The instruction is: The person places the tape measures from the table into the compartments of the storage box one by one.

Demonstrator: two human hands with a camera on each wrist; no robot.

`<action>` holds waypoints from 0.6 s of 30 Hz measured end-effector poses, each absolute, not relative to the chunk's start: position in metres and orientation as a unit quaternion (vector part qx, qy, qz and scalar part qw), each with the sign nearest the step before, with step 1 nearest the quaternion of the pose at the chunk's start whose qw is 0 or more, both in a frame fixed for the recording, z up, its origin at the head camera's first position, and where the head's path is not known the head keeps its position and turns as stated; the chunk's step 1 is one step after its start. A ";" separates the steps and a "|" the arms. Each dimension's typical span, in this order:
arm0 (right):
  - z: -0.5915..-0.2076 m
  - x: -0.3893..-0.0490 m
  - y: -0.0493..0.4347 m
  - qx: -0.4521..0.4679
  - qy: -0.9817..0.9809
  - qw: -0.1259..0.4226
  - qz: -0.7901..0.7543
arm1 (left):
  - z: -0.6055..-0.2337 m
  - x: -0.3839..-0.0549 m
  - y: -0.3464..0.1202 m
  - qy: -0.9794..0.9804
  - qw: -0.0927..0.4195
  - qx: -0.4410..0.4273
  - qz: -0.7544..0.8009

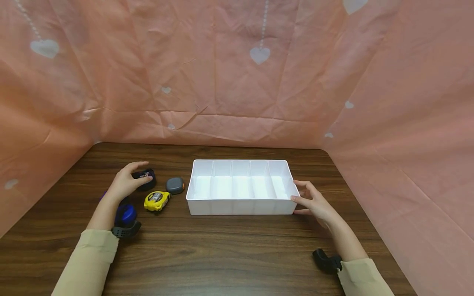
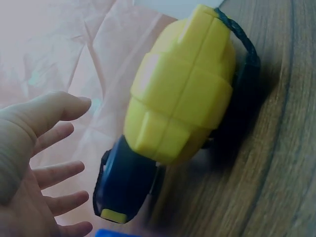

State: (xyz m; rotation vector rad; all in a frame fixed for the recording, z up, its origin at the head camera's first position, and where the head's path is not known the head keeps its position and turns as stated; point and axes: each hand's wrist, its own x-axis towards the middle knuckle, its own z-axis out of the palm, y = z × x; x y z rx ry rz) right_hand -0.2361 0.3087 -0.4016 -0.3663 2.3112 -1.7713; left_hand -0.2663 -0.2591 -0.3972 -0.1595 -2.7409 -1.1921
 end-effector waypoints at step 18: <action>-0.402 -0.237 0.308 -0.124 0.784 0.104 -0.600 | -0.412 -0.274 -0.262 -0.925 0.076 -0.018 -0.371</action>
